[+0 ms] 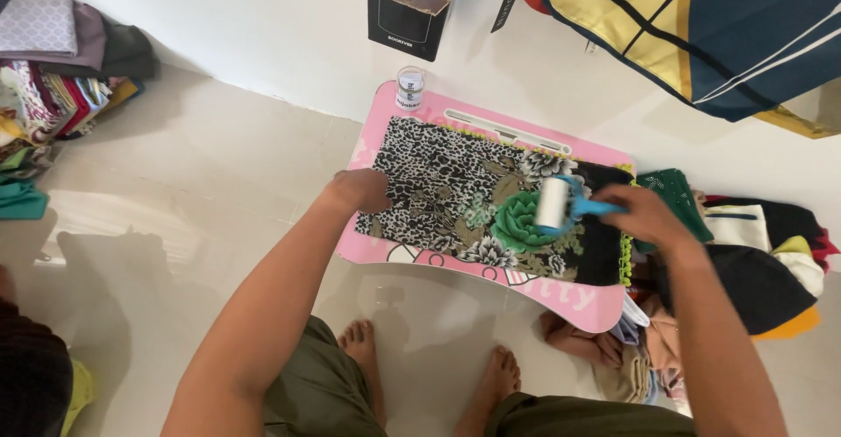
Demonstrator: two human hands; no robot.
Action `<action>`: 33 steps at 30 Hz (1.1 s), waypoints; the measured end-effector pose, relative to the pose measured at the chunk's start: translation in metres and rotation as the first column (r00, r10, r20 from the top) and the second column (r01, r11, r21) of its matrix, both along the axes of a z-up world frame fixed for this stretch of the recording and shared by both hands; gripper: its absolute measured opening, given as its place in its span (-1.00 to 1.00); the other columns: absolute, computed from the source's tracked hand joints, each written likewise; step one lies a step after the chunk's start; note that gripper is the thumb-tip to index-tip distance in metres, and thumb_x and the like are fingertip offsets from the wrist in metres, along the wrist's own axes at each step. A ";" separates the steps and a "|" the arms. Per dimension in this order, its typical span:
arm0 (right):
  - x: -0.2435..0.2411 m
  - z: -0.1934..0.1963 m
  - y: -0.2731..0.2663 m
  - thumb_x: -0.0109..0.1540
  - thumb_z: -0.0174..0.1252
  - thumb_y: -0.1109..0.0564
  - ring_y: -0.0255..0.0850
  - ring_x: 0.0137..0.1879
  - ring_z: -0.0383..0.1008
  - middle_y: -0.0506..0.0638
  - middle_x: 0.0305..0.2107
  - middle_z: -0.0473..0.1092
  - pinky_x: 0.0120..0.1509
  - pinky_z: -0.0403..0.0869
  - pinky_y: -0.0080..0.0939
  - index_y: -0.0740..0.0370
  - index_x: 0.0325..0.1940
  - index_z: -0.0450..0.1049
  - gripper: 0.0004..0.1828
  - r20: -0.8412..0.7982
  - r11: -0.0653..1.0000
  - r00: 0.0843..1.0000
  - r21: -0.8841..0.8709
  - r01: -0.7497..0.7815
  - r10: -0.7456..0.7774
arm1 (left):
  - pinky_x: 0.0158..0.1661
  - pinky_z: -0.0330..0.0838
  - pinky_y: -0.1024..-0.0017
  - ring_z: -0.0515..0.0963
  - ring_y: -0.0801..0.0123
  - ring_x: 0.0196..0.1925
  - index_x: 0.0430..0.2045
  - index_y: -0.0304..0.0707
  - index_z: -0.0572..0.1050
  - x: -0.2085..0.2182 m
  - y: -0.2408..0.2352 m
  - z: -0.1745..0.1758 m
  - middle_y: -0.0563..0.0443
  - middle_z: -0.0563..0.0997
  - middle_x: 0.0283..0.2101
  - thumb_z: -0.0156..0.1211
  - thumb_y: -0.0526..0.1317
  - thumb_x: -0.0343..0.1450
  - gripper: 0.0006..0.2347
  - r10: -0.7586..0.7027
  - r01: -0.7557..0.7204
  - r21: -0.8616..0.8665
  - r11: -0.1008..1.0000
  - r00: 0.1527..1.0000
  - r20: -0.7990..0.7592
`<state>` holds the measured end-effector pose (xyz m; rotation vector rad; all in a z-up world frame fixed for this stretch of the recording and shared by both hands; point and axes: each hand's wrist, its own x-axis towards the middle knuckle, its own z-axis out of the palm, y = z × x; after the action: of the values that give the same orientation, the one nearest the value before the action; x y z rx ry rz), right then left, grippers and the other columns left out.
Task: The person uses a lint roller to clean a patterned fabric and a black cloth, then folds the black cloth and places it inside a clear plastic bag.
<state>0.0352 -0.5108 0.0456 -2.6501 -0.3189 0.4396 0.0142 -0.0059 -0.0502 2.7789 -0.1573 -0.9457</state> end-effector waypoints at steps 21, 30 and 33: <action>0.042 -0.039 0.218 0.10 0.27 0.14 0.29 0.07 0.53 0.22 -0.14 0.57 0.17 0.42 0.29 0.09 0.09 0.60 -0.56 0.121 0.922 0.960 0.270 -0.278 0.254 | -0.34 0.49 0.25 0.60 0.22 -0.45 -0.37 -0.24 0.62 -0.010 -0.008 0.023 -0.04 0.61 -0.46 0.09 -0.05 0.46 -0.74 -0.053 0.059 -0.084 0.995 0.996 0.075; 0.031 -0.006 0.255 0.23 0.09 0.17 0.40 0.06 0.50 0.25 -0.06 0.51 0.18 0.41 0.44 0.10 0.19 0.52 -0.57 0.058 0.921 0.950 0.234 -0.310 0.305 | -0.40 0.44 0.28 0.57 0.20 -0.46 -0.44 -0.32 0.58 -0.004 -0.002 0.020 -0.07 0.55 -0.47 0.07 -0.04 0.47 -0.70 0.030 -0.026 -0.140 0.990 0.999 0.027; 0.037 -0.011 0.193 0.20 0.16 0.10 0.34 0.11 0.50 0.22 -0.05 0.53 0.21 0.41 0.35 0.03 0.14 0.55 -0.60 0.084 0.959 0.965 0.124 -0.256 0.247 | -0.44 0.41 0.34 0.51 0.28 -0.54 -0.53 -0.26 0.57 0.005 -0.001 0.002 -0.03 0.53 -0.53 0.07 -0.06 0.48 -0.71 0.040 -0.031 -0.164 0.986 0.998 0.047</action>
<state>0.0719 -0.3180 0.0346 -2.5058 -0.6884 0.3915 0.0191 -0.0073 -0.0479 2.6471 -0.1836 -0.8161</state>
